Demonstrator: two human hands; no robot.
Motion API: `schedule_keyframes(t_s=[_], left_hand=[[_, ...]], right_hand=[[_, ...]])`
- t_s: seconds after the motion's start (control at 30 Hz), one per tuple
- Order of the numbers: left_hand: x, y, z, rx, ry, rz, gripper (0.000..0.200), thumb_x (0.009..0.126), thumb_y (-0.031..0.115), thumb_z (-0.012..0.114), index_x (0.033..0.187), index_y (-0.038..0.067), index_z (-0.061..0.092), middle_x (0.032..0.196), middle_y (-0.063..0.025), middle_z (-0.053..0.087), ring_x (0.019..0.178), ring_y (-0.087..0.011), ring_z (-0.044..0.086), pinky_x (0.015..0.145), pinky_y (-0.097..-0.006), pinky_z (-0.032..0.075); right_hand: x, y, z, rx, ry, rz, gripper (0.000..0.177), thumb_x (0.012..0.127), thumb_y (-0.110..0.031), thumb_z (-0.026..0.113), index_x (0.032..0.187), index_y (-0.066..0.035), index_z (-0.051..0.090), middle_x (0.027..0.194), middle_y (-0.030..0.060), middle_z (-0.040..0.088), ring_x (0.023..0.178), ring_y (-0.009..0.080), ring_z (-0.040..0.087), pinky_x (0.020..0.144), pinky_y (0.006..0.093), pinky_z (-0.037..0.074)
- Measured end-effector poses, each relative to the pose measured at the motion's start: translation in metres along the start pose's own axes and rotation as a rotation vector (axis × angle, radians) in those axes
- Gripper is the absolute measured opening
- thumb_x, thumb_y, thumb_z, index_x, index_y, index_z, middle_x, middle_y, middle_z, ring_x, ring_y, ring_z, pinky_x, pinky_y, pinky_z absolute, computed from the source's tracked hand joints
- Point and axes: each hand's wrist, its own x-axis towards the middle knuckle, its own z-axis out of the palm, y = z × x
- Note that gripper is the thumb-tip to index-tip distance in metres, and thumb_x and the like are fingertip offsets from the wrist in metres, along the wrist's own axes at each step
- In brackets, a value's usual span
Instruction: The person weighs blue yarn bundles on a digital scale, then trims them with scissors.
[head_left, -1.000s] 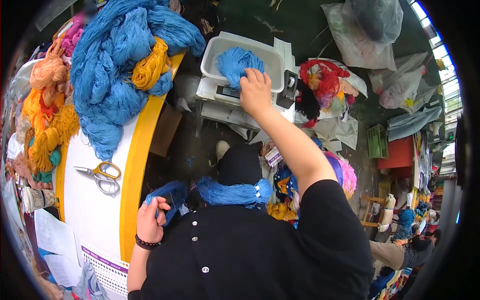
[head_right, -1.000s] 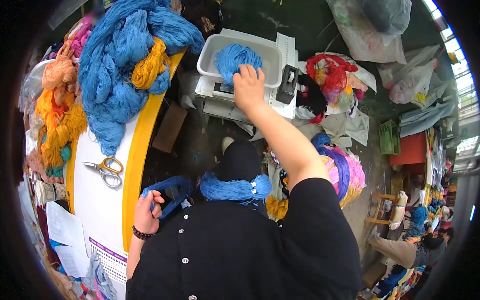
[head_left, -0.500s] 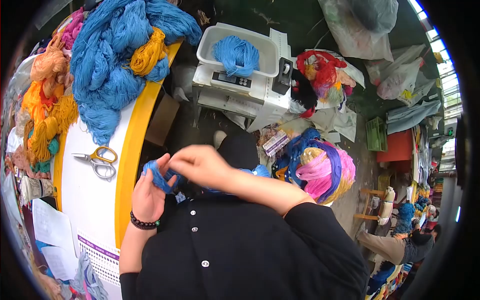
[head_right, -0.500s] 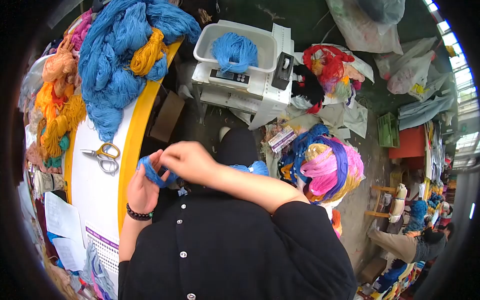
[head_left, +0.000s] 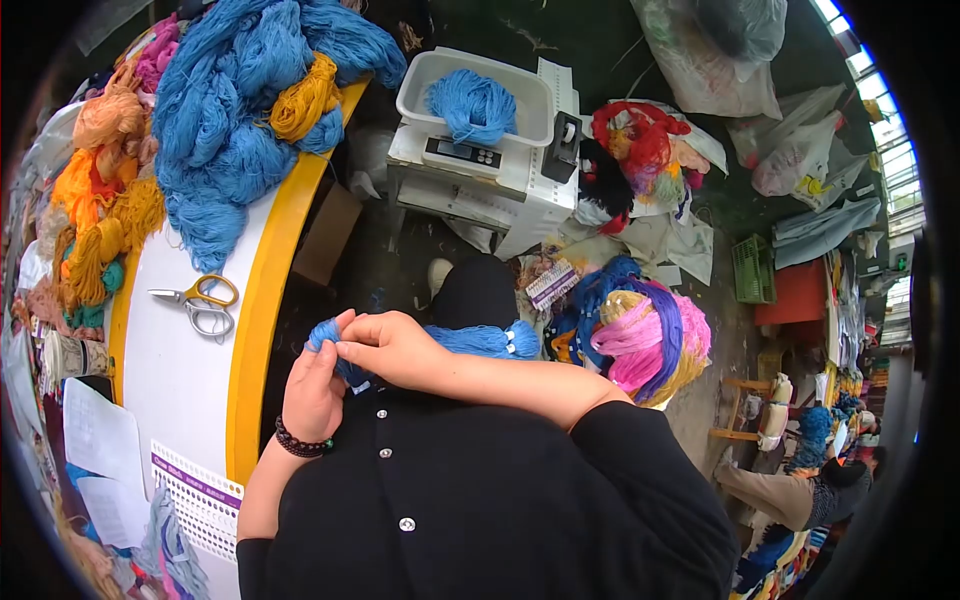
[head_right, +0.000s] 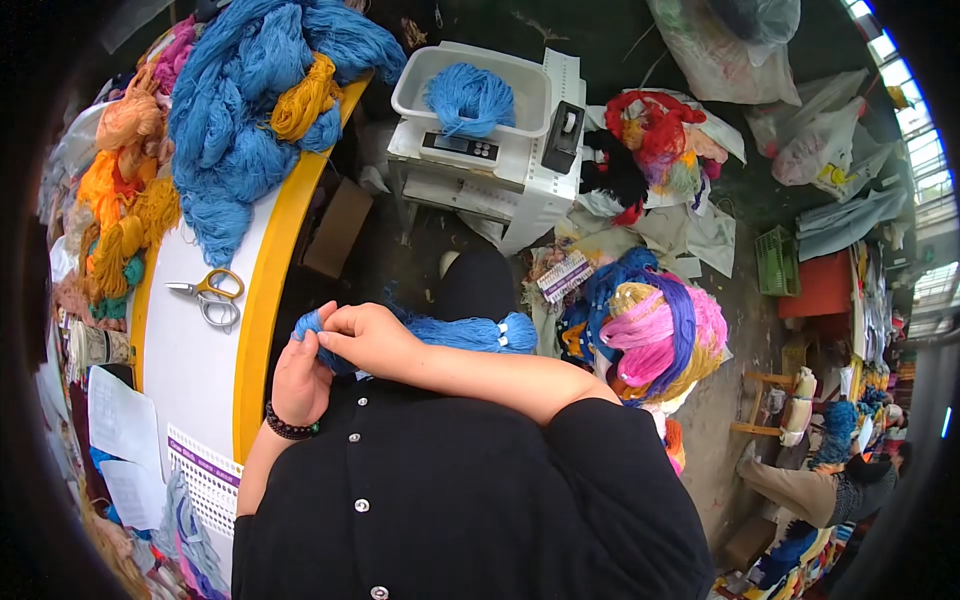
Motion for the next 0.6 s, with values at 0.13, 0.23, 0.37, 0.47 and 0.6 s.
schedule_keyframes(t_s=[0.13,0.23,0.37,0.47,0.6], left_hand=[[-0.001,-0.002,0.002,-0.007,0.027,0.01,0.043,0.1,0.025,0.041,0.135,-0.001,0.04,0.127,-0.0119,0.052,0.114,-0.0167,0.052,0.095,-0.0288,0.042],[0.0,-0.002,0.006,-0.022,0.05,0.021,0.042,0.1,0.024,0.042,0.133,-0.002,0.043,0.124,-0.0123,0.055,0.109,-0.0151,0.054,0.091,-0.026,0.043],[0.002,-0.005,-0.002,0.049,0.078,0.027,0.041,0.099,0.022,0.044,0.13,-0.004,0.046,0.12,-0.0117,0.058,0.105,-0.0141,0.057,0.089,-0.0252,0.044],[0.004,-0.003,0.006,0.024,0.103,0.027,0.041,0.099,0.021,0.046,0.13,-0.005,0.047,0.125,-0.0129,0.056,0.105,-0.0139,0.057,0.09,-0.0258,0.045],[0.005,-0.003,0.007,-0.016,0.106,0.008,0.041,0.099,0.022,0.047,0.131,-0.003,0.047,0.124,-0.0104,0.057,0.103,-0.0128,0.058,0.089,-0.0259,0.045]], right_hand=[[-0.003,-0.002,0.0,-0.013,0.003,0.0,0.018,0.091,-0.015,0.059,0.096,0.001,0.065,0.08,-0.0009,0.062,0.073,0.0047,0.053,0.065,0.0226,0.045],[-0.005,-0.001,-0.001,-0.015,0.036,-0.036,0.017,0.091,-0.014,0.058,0.096,0.001,0.065,0.081,-0.0005,0.062,0.074,0.0049,0.053,0.065,0.0226,0.045],[-0.004,0.006,-0.002,0.033,0.045,-0.062,0.016,0.092,-0.014,0.058,0.095,0.001,0.064,0.078,-0.0022,0.06,0.071,0.0034,0.051,0.062,0.0221,0.044],[-0.006,0.002,-0.004,0.074,0.051,-0.024,0.016,0.091,-0.014,0.058,0.095,0.0,0.066,0.078,-0.0018,0.061,0.07,0.004,0.051,0.062,0.0214,0.044],[-0.008,-0.01,-0.008,0.132,0.013,0.054,0.017,0.09,-0.015,0.06,0.094,0.001,0.065,0.078,-0.0008,0.061,0.07,0.0052,0.053,0.062,0.0208,0.043]])
